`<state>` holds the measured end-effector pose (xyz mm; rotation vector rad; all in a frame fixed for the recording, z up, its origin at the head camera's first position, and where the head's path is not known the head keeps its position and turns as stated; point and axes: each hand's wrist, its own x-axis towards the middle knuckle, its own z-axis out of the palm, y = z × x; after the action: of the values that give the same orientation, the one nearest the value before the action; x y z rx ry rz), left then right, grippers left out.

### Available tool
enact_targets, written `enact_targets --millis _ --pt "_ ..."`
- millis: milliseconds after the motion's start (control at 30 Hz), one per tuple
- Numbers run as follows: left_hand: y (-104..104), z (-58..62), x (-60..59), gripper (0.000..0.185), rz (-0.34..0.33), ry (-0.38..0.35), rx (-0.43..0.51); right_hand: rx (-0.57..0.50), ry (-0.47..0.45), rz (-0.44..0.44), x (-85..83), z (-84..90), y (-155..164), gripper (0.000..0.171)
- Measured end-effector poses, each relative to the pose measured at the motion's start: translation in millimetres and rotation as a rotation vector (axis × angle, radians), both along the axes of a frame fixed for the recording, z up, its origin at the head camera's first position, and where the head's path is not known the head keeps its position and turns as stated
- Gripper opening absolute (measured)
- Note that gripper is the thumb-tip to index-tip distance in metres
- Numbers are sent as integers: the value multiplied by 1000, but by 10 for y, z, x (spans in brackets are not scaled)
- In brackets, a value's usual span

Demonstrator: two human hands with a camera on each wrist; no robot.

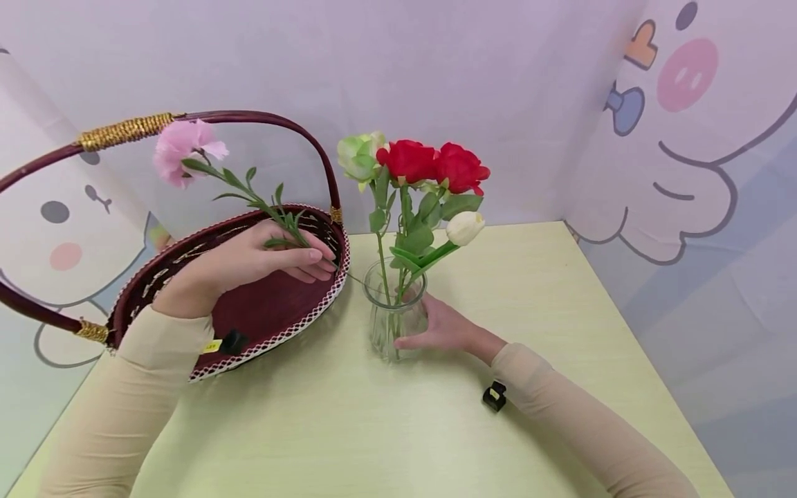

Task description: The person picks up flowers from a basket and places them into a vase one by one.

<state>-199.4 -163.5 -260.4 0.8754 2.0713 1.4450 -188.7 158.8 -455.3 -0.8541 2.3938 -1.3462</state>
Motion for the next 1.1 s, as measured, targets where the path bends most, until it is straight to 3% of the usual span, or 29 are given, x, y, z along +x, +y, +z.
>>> enact_targets --millis 433,667,1100 --pt "146 -232 -32 30 -14 22 -78 -13 -21 -5 15 16 11 91" --pt "207 -373 -34 27 -10 82 -109 -9 -10 -5 3 -4 0 94" --pt "348 -370 26 23 -7 237 -97 -27 -23 0 13 11 -2 95"
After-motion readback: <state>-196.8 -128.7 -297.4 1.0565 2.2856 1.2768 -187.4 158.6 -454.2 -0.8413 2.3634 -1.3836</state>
